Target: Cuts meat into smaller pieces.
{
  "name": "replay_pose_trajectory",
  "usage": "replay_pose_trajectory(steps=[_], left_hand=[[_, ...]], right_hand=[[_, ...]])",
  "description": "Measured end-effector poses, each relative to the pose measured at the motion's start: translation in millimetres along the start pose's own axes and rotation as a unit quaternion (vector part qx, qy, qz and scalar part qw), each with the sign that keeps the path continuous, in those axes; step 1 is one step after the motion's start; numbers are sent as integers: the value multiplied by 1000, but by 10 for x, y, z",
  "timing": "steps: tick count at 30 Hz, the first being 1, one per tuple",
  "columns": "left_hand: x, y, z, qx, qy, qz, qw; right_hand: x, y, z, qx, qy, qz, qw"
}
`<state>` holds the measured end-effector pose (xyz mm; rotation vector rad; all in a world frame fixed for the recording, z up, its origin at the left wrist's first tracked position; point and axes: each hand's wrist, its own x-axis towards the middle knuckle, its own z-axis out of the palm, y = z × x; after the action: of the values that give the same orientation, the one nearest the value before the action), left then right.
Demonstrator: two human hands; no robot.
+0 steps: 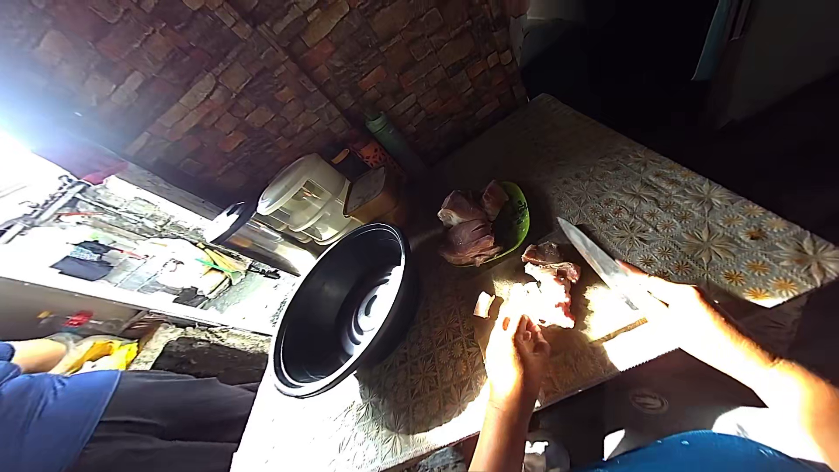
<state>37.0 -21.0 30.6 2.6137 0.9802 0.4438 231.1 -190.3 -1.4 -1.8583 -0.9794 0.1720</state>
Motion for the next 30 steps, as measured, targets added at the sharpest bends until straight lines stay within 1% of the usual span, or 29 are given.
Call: replay_pose_trajectory(steps=[1,3,6,10,13,16,17,18,19,20,22,23,24,25,26,27,28,29,30], left_hand=[[-18,-58,-33,-19,15,-6,1000],[-53,-219,-112,-67,73,0,995],[15,-451,-424,-105,204,23,973],[182,-714,-1080,-93,366,13,926],[257,-937,-1554,-83,458,-12,885],[360,-1154,-1888,-79,529,-2,845],[412,-1203,-1957,-68,534,-12,843],[466,-1251,-2003,-48,521,-34,851],[522,-1298,-2030,-30,491,-65,868],[581,-1339,-2039,-17,442,-98,891],[703,-1350,-2016,-29,313,-170,934],[755,-1334,-1986,-33,257,-202,945],[783,-1314,-1936,-40,221,-216,950],[781,-1271,-1857,-67,215,-207,952],[755,-1203,-1749,-108,229,-173,952],[717,-1117,-1623,-137,243,-120,953],[675,-1022,-1482,-141,244,-61,958],[631,-935,-1343,-127,218,-9,968],[592,-859,-1211,-105,163,21,981]], right_hand=[[15,13,-12,19,-1,22,1000],[41,-14,-27,56,-1,69,996],[60,-42,-28,73,1,91,993],[42,-140,-53,48,-33,71,996],[4,-116,-33,35,-27,27,999],[-20,31,12,32,-8,-11,999],[-24,40,20,36,-2,-19,999],[-27,38,19,29,2,-25,999],[-25,1,8,21,0,-24,999],[-23,-66,-15,14,-10,-20,1000],[-28,-94,-27,1,-14,-18,1000],[-33,-85,-36,0,-24,-14,1000],[-37,-50,-26,-2,-19,-19,1000],[-42,-16,-13,-8,-12,-24,1000],[-42,-18,-12,-14,-9,-24,1000],[-38,-17,0,-19,-1,-25,1000],[-38,-11,7,-21,1,-28,999],[-45,-31,8,-17,0,-29,999],[-46,-11,30,-23,9,-41,999]])
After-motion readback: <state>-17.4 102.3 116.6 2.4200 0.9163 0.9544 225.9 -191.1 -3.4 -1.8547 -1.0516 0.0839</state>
